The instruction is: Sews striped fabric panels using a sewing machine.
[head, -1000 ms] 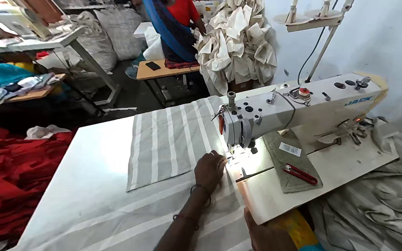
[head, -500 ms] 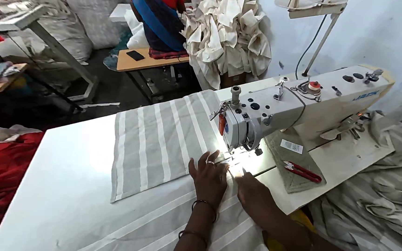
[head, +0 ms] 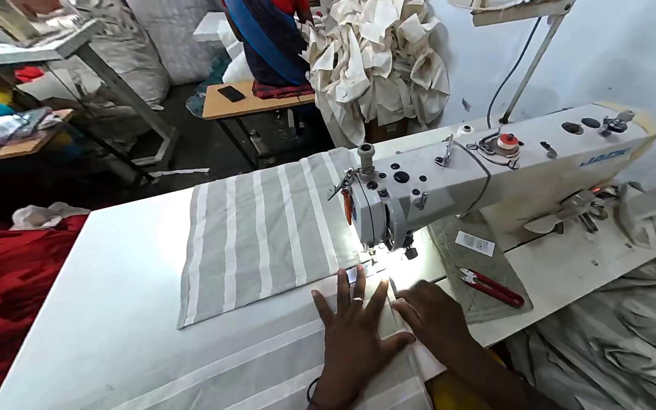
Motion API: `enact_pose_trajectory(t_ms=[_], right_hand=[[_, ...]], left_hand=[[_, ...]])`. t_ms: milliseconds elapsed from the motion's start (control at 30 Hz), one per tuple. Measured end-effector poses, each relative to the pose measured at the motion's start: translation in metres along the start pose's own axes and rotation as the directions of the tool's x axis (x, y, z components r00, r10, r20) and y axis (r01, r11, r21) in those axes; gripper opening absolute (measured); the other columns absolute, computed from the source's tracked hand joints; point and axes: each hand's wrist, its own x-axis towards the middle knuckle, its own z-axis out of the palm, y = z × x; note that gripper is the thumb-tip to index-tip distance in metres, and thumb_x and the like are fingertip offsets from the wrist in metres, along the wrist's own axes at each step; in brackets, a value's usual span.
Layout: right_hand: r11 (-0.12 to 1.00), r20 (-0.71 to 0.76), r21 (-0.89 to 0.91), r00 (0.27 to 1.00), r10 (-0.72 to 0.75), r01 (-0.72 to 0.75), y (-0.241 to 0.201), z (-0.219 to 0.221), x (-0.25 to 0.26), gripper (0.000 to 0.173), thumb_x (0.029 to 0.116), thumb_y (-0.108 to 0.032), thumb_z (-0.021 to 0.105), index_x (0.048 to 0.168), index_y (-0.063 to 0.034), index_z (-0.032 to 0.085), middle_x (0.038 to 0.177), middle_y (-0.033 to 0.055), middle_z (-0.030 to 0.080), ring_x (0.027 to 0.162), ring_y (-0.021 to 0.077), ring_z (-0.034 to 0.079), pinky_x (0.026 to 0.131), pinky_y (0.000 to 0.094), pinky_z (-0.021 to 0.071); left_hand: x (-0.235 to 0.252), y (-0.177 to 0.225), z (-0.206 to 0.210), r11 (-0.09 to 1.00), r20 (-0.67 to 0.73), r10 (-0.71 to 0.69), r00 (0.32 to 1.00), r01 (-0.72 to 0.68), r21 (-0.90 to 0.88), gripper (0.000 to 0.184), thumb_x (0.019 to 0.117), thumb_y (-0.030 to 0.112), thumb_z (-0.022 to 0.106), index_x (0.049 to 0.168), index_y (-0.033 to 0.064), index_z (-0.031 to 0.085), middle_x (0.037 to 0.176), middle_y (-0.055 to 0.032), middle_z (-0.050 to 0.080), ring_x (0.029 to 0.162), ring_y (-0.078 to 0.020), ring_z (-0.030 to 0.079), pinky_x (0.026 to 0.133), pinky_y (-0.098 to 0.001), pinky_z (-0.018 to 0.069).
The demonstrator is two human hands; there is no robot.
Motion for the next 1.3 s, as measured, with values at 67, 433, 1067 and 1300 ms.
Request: enact_pose_trajectory(t_ms=[67, 433, 1067, 1300], right_hand=[[0.996, 0.03, -0.09, 1.0, 0.008, -0.006, -0.005, 0.009, 0.023, 0.026, 0.0992, -0.033, 0.063, 0.11, -0.0151, 0.079, 0.088, 0.0083, 0.07, 0.083, 0.0266, 0.07, 0.064, 0.042, 0.0577], [0.98, -0.012, -0.194, 0.999, 0.049, -0.051, -0.013, 0.021, 0.042, 0.023, 0.0992, -0.031, 0.064, 0.114, -0.0206, 0.079, 0.072, 0.0065, 0.067, 0.067, 0.0255, 0.069, 0.053, 0.0397, 0.0533], [0.935, 0.099, -0.284, 0.976, -0.193, 0.214, 0.061, -0.067, 0.056, 0.034, 0.0876, -0.026, 0.071, 0.112, -0.0037, 0.074, 0.112, 0.0182, 0.072, 0.104, 0.0349, 0.071, 0.084, 0.0507, 0.0602], [0.988, 0.439, -0.028, 0.886, 0.15, -0.153, 0.043, -0.024, 0.121, 0.041, 0.104, -0.026, 0.058, 0.129, 0.0065, 0.063, 0.13, 0.0227, 0.065, 0.125, 0.0231, 0.06, 0.111, 0.033, 0.0425]], left_hand=[[0.013, -0.005, 0.002, 1.0, 0.003, 0.015, 1.0, -0.015, 0.003, 0.095, 0.0688, 0.099, 0.041, 0.14, 0.0404, 0.063, 0.164, -0.0105, 0.039, 0.155, -0.0454, 0.021, 0.11, -0.0844, 0.0052], [0.036, -0.022, 0.006, 0.998, -0.026, 0.016, 1.0, -0.018, -0.055, 0.1, 0.0709, 0.093, 0.049, 0.136, 0.0184, 0.066, 0.155, -0.0016, 0.051, 0.153, -0.0333, 0.033, 0.114, -0.0789, 0.0064], [0.161, -0.096, -0.001, 0.905, -0.012, -0.103, 0.995, 0.089, -0.416, 0.014, 0.0934, 0.021, 0.073, 0.105, 0.0212, 0.081, 0.133, -0.0024, 0.069, 0.139, -0.0319, 0.051, 0.119, -0.0666, 0.0206], [0.167, -0.099, -0.001, 0.915, 0.039, -0.146, 0.989, 0.15, -0.375, 0.023, 0.0947, 0.036, 0.073, 0.11, 0.0201, 0.079, 0.141, -0.0039, 0.063, 0.139, -0.028, 0.05, 0.122, -0.0594, 0.0207]])
